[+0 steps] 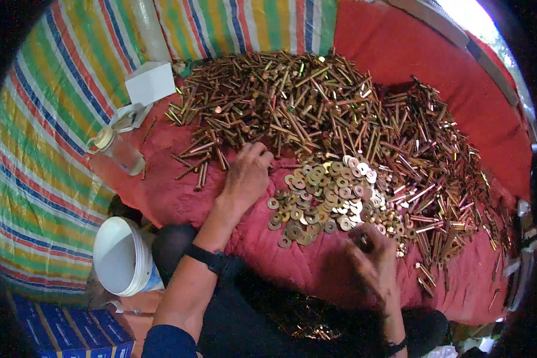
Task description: The person sits cross-legged and repeatedly picks up metal rods and washers from a large pile on a red cloth. They insert washers onto the rods one by one, then place the assembled fasteners into a small pile on the cloth. The task continues with consistent hand movements and no visible tools.
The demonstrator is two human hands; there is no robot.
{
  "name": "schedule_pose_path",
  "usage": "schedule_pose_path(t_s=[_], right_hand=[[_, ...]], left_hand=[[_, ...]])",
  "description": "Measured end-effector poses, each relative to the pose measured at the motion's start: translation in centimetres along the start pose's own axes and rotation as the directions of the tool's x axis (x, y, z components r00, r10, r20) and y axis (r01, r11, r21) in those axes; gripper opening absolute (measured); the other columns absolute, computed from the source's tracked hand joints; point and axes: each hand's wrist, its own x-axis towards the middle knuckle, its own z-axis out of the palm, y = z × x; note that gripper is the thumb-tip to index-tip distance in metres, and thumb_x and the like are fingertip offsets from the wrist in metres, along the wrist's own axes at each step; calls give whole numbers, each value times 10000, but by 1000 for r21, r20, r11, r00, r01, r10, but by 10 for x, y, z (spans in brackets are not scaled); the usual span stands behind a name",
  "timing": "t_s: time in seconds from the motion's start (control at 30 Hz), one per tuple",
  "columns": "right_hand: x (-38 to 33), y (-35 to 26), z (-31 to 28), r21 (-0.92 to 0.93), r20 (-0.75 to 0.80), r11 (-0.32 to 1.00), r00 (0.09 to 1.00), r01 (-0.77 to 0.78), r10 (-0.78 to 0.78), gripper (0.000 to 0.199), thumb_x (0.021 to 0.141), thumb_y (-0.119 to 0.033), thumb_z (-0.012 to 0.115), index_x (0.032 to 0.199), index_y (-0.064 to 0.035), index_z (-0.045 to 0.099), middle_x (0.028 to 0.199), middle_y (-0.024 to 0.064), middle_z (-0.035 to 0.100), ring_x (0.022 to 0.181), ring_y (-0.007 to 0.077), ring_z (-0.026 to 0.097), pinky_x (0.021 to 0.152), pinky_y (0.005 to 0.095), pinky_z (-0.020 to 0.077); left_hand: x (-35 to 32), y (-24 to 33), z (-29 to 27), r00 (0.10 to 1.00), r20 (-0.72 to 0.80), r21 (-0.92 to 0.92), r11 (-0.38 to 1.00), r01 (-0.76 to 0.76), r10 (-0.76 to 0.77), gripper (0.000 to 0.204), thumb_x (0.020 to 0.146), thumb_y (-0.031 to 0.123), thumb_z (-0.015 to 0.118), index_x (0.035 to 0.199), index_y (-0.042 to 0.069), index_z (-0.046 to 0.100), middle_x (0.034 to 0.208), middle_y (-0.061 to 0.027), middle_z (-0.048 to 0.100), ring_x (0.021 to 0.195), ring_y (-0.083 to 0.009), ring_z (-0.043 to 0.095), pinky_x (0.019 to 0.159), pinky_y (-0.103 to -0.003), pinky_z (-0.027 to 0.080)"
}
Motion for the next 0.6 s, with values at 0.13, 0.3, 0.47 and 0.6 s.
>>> schedule_pose_path(t_s=[0.13, 0.3, 0.47, 0.6], right_hand=[[11, 21, 14, -195, -56, 973, 989, 127, -140, 323, 890, -179, 817, 1147, -7, 724, 950, 194, 762, 811, 296, 754, 728, 395, 586], [19, 29, 17, -297, -25, 932, 974, 210, -227, 296, 922, -238, 787, 1157, -66, 731, 985, 213, 754, 850, 413, 742, 749, 478, 603], [29, 29, 16, -550, -10, 814, 972, 190, -234, 266, 878, -242, 793, 848, 2, 692, 876, 207, 731, 763, 408, 724, 693, 473, 598], [31, 32, 22, -693, 38, 696, 974, 188, -225, 414, 934, -418, 716, 1044, -21, 679, 912, 228, 723, 759, 434, 727, 690, 526, 608]], left_hand=[[-18, 15, -22, 960, 112, 27, 967, 254, -255, 94, 777, 91, 648, 799, 6, 681, 1006, -236, 686, 985, -427, 673, 871, -514, 558], [-31, 21, -30, 963, 10, 107, 958, 266, -269, 248, 766, -6, 644, 1012, -22, 669, 1044, -293, 625, 900, -505, 694, 800, -582, 569], [-25, 17, -41, 942, -166, 15, 954, 298, -292, 187, 747, -27, 720, 912, -17, 634, 909, -207, 652, 821, -378, 679, 735, -481, 555], [-26, 34, -69, 875, 115, -654, 627, 423, -470, 182, 824, 2, 704, 996, -50, 672, 878, -187, 706, 652, -265, 707, 560, -372, 564]])
